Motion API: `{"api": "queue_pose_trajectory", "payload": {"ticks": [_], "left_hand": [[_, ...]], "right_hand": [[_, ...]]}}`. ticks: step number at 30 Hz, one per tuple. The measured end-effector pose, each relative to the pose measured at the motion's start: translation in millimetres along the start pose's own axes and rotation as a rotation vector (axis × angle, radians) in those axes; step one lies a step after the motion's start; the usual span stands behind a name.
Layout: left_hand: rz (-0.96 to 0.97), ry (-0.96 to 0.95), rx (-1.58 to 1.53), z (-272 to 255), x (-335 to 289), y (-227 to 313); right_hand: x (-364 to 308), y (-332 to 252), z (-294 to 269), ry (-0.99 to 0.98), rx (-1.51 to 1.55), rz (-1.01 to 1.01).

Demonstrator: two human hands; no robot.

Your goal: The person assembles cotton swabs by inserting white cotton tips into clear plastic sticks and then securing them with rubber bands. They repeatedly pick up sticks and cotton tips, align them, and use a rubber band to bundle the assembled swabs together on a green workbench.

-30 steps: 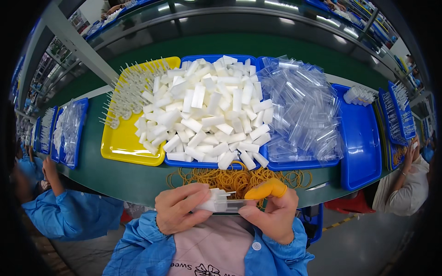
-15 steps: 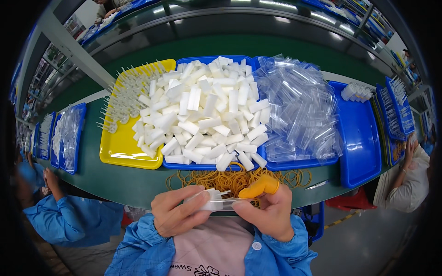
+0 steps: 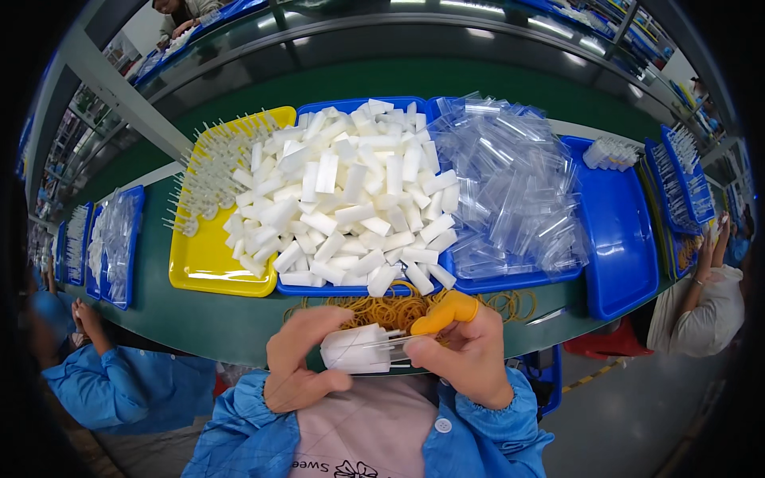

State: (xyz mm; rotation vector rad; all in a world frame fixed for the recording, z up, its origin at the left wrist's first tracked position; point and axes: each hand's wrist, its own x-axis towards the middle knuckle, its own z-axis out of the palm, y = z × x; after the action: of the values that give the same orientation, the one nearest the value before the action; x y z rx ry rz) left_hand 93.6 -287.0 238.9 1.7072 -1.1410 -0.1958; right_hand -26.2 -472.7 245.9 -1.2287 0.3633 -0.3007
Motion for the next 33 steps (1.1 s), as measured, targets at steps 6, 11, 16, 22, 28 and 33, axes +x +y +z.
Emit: {"api": "queue_pose_trajectory", "payload": {"ticks": [6,11,16,22,28,33], "left_hand": [[-0.488,0.084,-1.016,11,-12,-8],[-0.35,0.099,-0.909,15,-16,-18],[-0.309,0.086,-0.9,9,-15,-18],[-0.318,0.1,-0.878,12,-15,-15],[-0.296,0.135,-0.896,16,-13,-15],[-0.305,0.092,-0.893,15,-14,-15]], "right_hand": [[1,-4,-4,0.038,-0.046,-0.087],[0,-1,1,0.084,-0.075,-0.125],[2,-7,-3,-0.001,-0.264,-0.311],[6,0,-11,0.036,-0.335,-0.454],[4,4,-6,0.012,-0.421,-0.479],[1,6,-1,-0.01,-0.401,-0.407]]}}
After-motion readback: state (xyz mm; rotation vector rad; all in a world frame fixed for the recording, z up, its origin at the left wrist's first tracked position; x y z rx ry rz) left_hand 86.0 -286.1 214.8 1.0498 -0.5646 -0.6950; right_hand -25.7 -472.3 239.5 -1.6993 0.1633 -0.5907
